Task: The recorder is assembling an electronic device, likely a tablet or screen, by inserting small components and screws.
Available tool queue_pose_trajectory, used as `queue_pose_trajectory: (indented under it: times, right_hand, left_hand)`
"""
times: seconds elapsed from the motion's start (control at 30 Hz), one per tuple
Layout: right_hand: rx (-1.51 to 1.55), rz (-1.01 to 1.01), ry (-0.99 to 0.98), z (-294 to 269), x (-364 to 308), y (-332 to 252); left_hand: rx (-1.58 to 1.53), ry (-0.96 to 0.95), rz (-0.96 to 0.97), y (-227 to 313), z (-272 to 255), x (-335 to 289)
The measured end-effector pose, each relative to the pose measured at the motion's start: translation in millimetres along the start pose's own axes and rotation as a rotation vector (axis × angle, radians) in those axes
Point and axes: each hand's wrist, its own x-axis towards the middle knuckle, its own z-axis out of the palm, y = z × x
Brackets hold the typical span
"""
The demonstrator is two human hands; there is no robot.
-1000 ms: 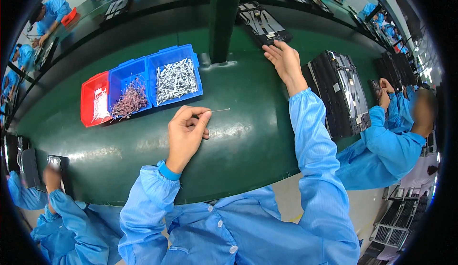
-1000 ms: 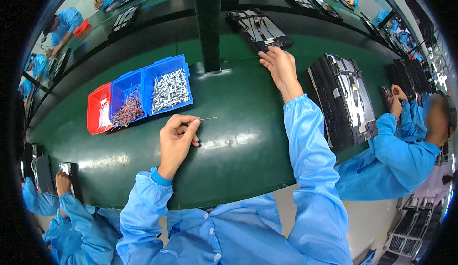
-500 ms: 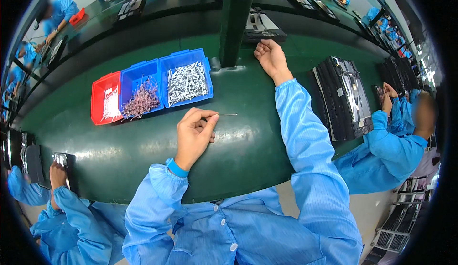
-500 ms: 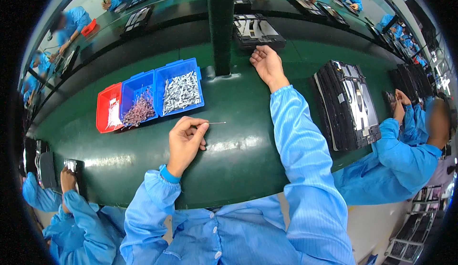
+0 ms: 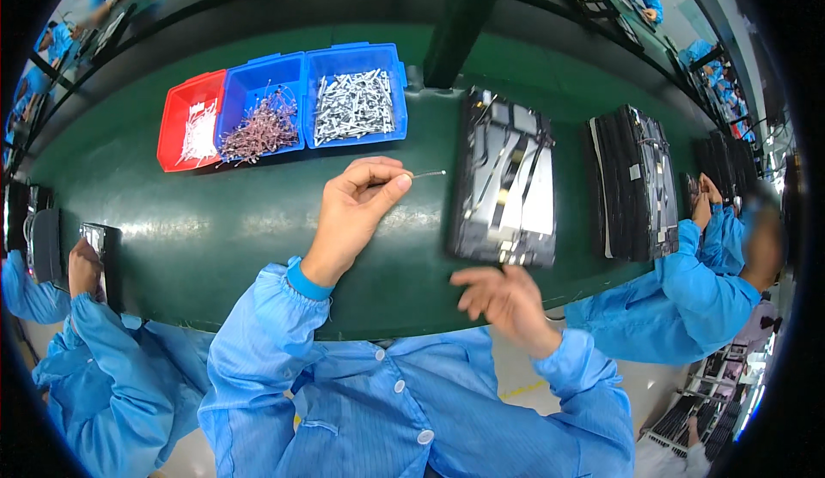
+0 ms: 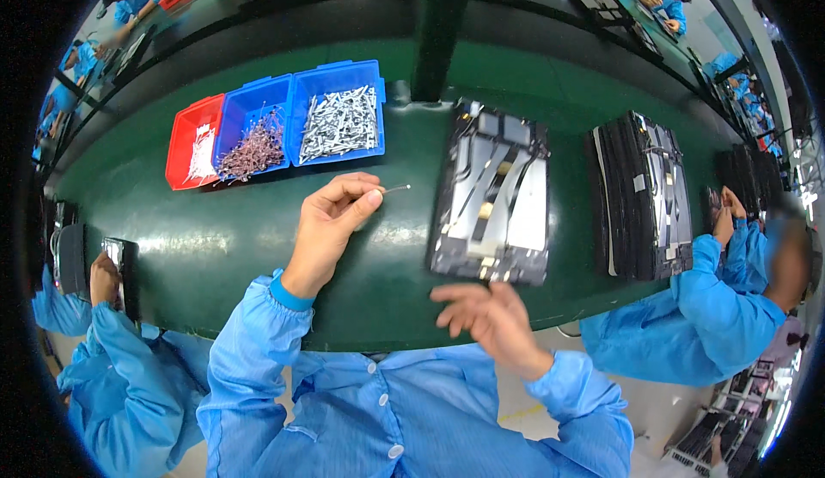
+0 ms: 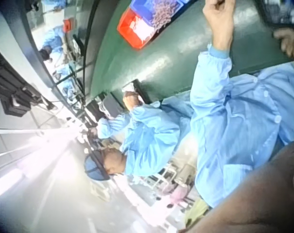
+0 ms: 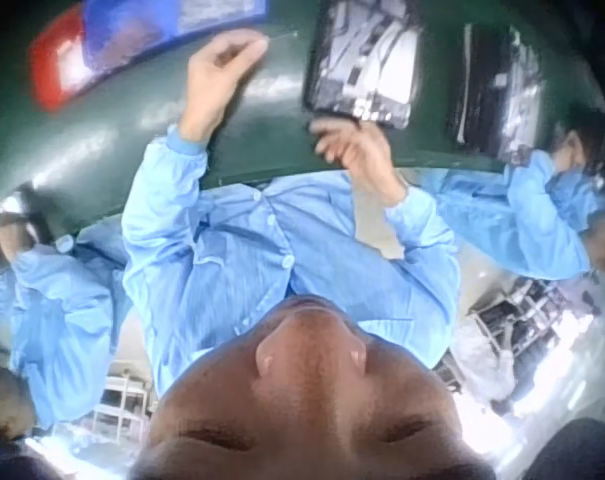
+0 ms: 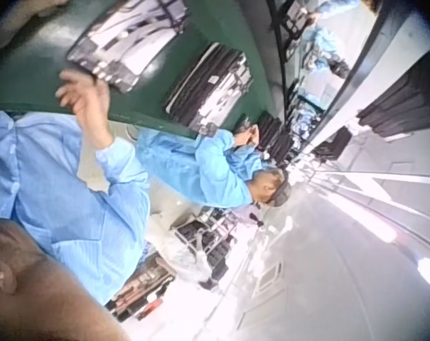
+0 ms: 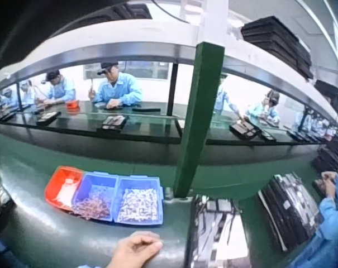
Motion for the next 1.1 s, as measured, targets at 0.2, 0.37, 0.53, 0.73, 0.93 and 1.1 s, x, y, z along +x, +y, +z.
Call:
queue_pose_trajectory:
  times: [0.2,0.37,0.53,0.73,0.93,1.1]
  right_hand:
    - [-0.021,0.326,-0.352,13,-56,22]
    - [-0.619,0.372,-0.651,18,-56,-43]
    - [-1.060,-0.250,0.301,-9,-9,-69]
    - [-1.355,-0.560,0.373,1,38,-42]
    - [-1.431,-0.532,0.428,18,21,-36]
    - [-1.310,-0.727,0.282,43,29,-53]
  left_hand:
    - [0.198,-0.020,0.078,-13,18,-38]
    - [0.459,0.020,0.177,-11,27,-69]
    - [0.449,0.045,0.215,-14,31,-72]
    - [0.498,0.093,0.234,-12,27,-78]
    - [0.475,0.127,0.213,-8,14,-89]
    - [0.578,0.097,0.296,-1,9,-81]
